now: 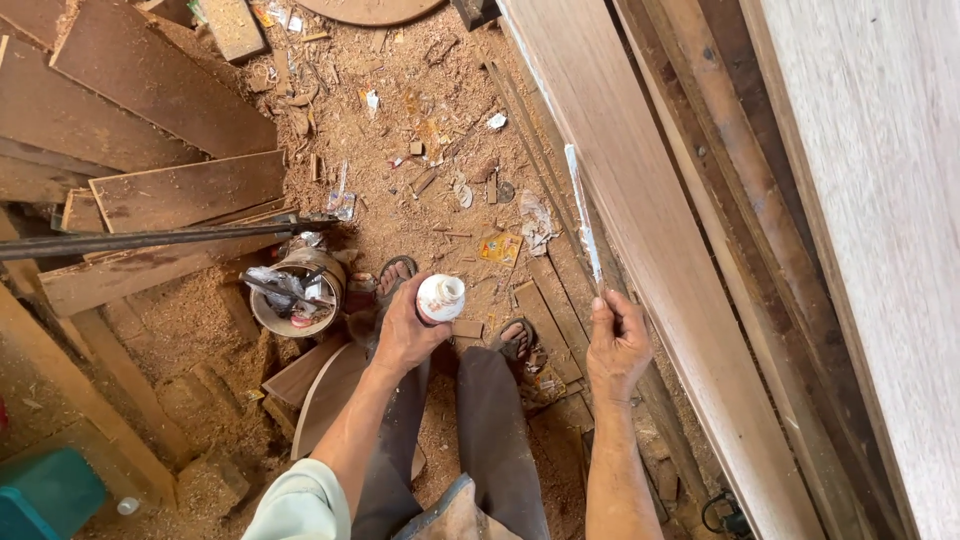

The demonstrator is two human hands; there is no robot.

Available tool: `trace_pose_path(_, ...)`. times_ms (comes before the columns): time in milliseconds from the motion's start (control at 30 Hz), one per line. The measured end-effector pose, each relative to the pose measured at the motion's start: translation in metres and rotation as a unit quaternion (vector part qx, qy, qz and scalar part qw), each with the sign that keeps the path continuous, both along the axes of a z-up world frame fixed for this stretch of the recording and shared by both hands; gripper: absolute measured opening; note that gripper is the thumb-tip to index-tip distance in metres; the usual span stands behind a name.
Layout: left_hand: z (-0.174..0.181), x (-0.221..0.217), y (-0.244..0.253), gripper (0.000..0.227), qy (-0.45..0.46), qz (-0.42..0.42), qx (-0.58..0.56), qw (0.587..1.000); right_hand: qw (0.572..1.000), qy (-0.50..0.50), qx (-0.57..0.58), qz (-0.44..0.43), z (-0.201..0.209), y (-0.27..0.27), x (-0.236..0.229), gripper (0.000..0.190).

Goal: Applying and spreading wood glue along the edge of a wooden board using a bottle and a stick.

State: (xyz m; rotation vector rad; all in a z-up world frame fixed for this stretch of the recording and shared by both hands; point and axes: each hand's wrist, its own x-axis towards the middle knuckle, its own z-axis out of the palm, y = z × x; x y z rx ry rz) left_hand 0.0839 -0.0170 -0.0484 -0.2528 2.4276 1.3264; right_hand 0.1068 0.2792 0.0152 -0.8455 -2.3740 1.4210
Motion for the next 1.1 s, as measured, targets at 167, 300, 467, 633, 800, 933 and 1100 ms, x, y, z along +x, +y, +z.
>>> trace_pose_path(167, -0.009, -0.003, -0.010, 0.088, -0.002, 0.001, 0.000, 1.000, 1.000, -0.014, 0.010, -0.006, 0.000, 0.000, -0.008, 0.010)
trace_pose_path(300, -0.008, -0.007, -0.015, 0.087, 0.011, 0.003, 0.001, 1.000, 0.999, -0.028, 0.020, -0.009, 0.003, -0.005, -0.013, 0.011)
trace_pose_path(467, -0.009, -0.011, -0.019, 0.087, 0.014, 0.009, 0.006, 1.000, 0.999, -0.033, 0.015, -0.007, 0.014, -0.014, -0.027, 0.011)
trace_pose_path(633, -0.004, -0.012, -0.018, 0.087, 0.009, 0.009, 0.008, 1.000, 0.998, -0.017, 0.062, 0.011, 0.003, -0.012, -0.031, 0.011)
trace_pose_path(800, -0.002, -0.011, -0.019, 0.088, -0.020, 0.009, 0.002, 1.000, 0.996, -0.007, 0.089, 0.016, 0.019, -0.013, -0.037, 0.010)
trace_pose_path(933, -0.009, -0.008, -0.020, 0.090, -0.021, 0.008, -0.004, 1.000, 0.994, 0.002, 0.105, 0.026, 0.024, -0.009, -0.042, 0.010)
trace_pose_path(1100, -0.011, -0.004, -0.015, 0.089, -0.027, 0.002, -0.005, 1.000, 0.996, -0.011, 0.083, 0.042, 0.028, -0.008, -0.050, 0.010)
